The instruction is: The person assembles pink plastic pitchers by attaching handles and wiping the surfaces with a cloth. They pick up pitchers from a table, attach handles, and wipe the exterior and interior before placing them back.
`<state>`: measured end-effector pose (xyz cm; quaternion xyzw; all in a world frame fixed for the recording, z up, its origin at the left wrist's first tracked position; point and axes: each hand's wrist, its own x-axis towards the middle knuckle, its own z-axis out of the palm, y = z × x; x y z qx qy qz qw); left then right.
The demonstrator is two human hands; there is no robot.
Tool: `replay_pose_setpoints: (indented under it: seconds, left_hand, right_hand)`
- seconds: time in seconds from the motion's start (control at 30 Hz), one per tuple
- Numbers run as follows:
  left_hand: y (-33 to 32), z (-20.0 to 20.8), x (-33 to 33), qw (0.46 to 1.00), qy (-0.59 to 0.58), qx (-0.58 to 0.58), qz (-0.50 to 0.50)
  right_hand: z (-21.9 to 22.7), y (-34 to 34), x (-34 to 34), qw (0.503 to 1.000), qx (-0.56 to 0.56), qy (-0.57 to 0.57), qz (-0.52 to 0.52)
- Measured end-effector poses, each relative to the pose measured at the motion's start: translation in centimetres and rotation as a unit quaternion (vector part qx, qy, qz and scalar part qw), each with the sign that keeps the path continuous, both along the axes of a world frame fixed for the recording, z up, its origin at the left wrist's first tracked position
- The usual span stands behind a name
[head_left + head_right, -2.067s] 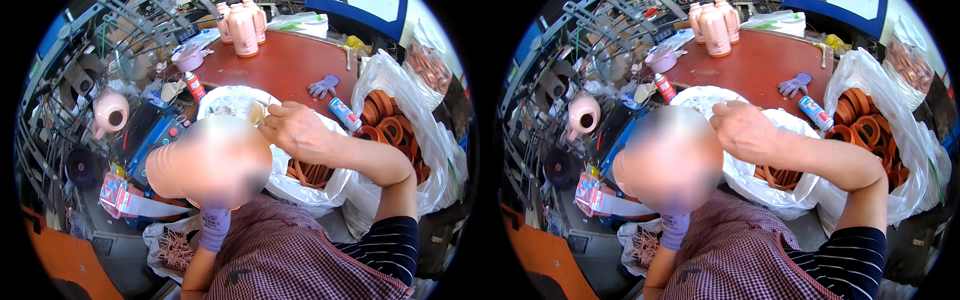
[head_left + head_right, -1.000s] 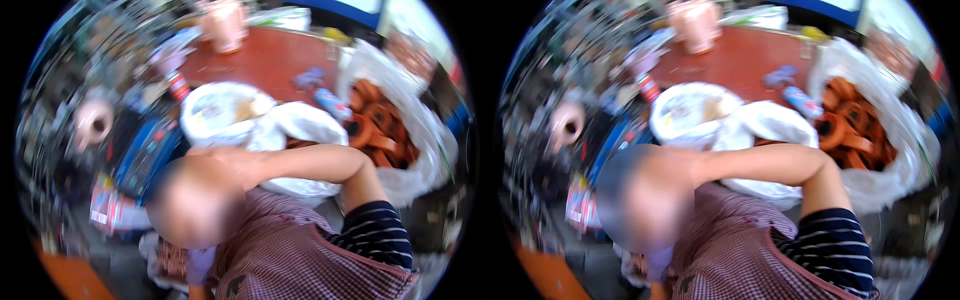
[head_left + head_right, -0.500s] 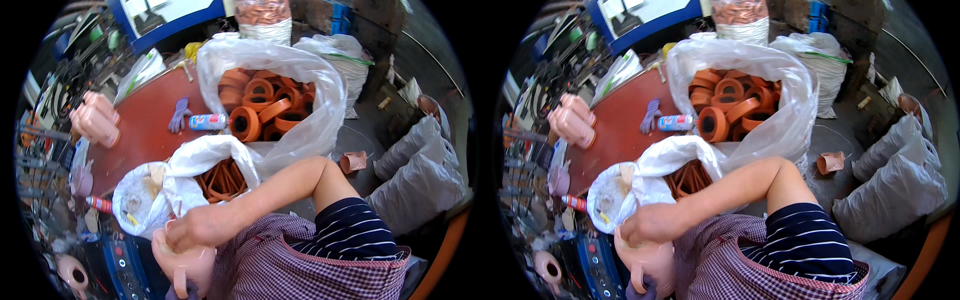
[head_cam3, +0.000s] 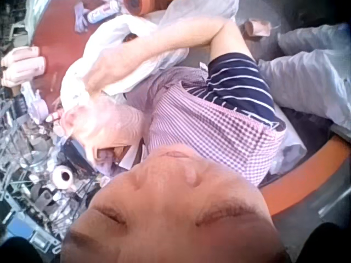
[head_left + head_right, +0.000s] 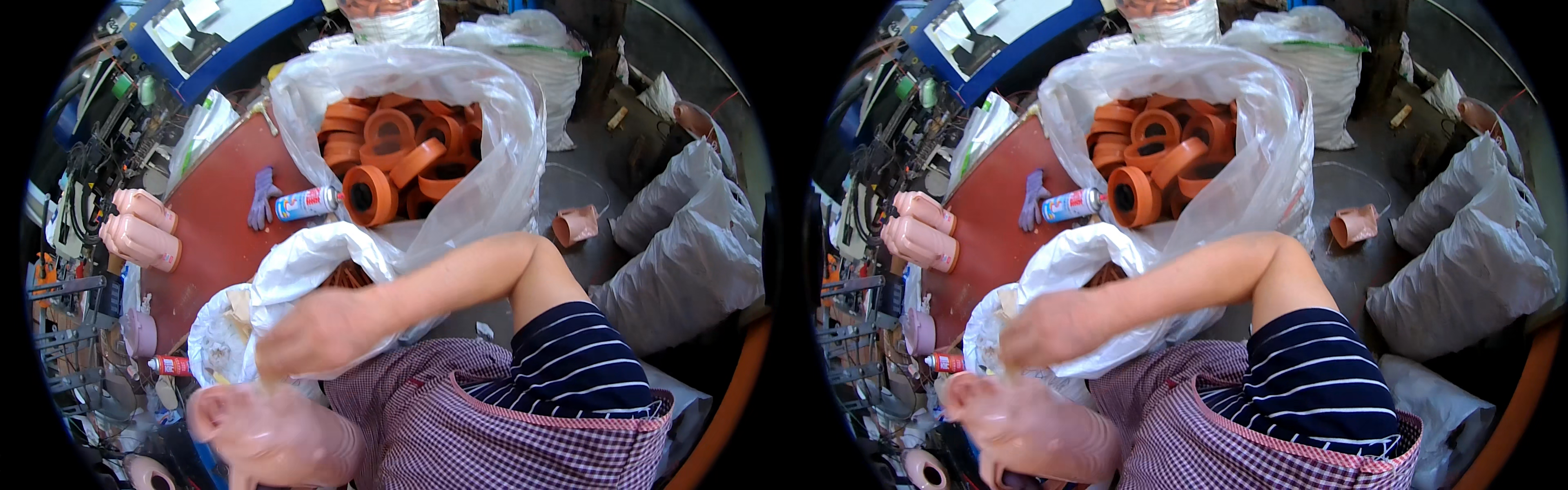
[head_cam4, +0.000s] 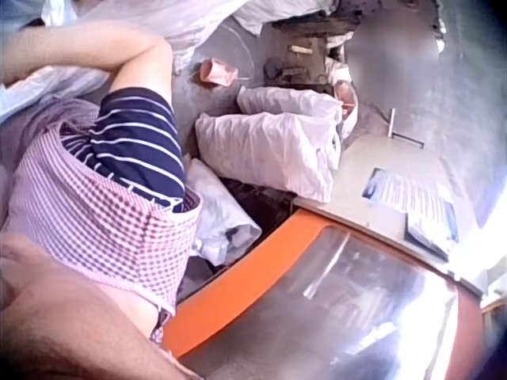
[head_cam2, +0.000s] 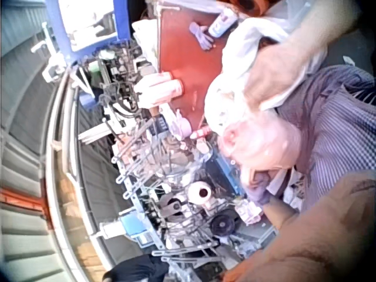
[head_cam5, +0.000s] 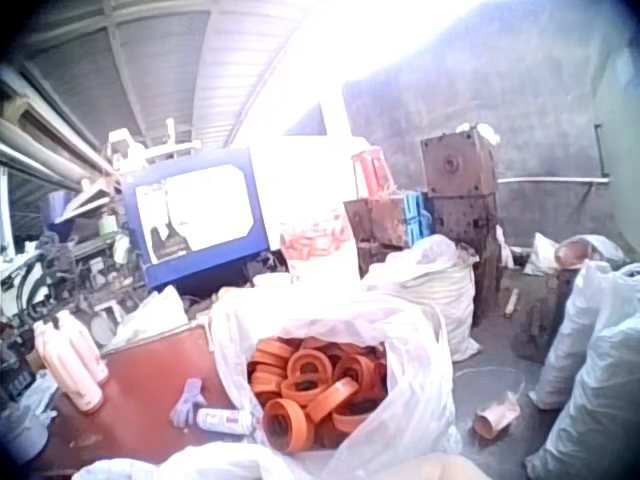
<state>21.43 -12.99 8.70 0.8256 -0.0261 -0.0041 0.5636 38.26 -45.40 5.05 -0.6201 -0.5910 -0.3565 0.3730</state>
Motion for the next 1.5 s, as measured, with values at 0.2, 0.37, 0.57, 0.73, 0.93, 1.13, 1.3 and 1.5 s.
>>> replay_pose_setpoints:
  seconds: [0.2, 0.37, 0.57, 0.73, 0.93, 1.13, 1.3, 1.5]
  left_hand:
    - [-2.4, 0.1, 1.5, 0.980, -0.150, -0.093, 0.089]
    - [-4.0, -0.4, 6.0, 0.966, -0.162, -0.040, 0.198]
    - [-1.3, -8.0, 14.0, 0.876, -0.268, 0.387, 0.104]
    - [0.2, -12.3, 21.4, 0.841, -0.342, 0.407, 0.097]
    - [4.5, -9.4, 33.3, 0.904, -0.301, 0.294, 0.077]
    - [0.1, -11.5, 34.8, 0.931, -0.274, 0.181, 0.159]
    - [0.6, -13.4, 21.8, 0.967, -0.134, 0.162, 0.143]
    - [4.7, -18.5, 5.9, 0.934, -0.007, 0.151, 0.323]
  right_hand:
    - [-5.1, 3.4, 2.1, 0.963, 0.069, 0.257, 0.039]
    - [-3.5, 6.4, -0.6, 0.903, 0.112, 0.363, 0.199]
    - [0.3, 9.5, 2.8, 0.869, 0.082, 0.442, 0.206]
    - [0.1, 10.8, 7.9, 0.909, 0.124, 0.392, 0.070]
    - [0.2, 15.7, 16.3, 0.915, 0.246, 0.320, -0.008]
    - [-3.9, 20.5, 27.2, 0.800, 0.154, 0.579, 0.049]
    - [-4.7, 23.1, 33.6, 0.893, 0.126, 0.416, -0.120]
    - [-4.5, 24.3, 46.2, 0.901, 0.119, 0.342, -0.239]
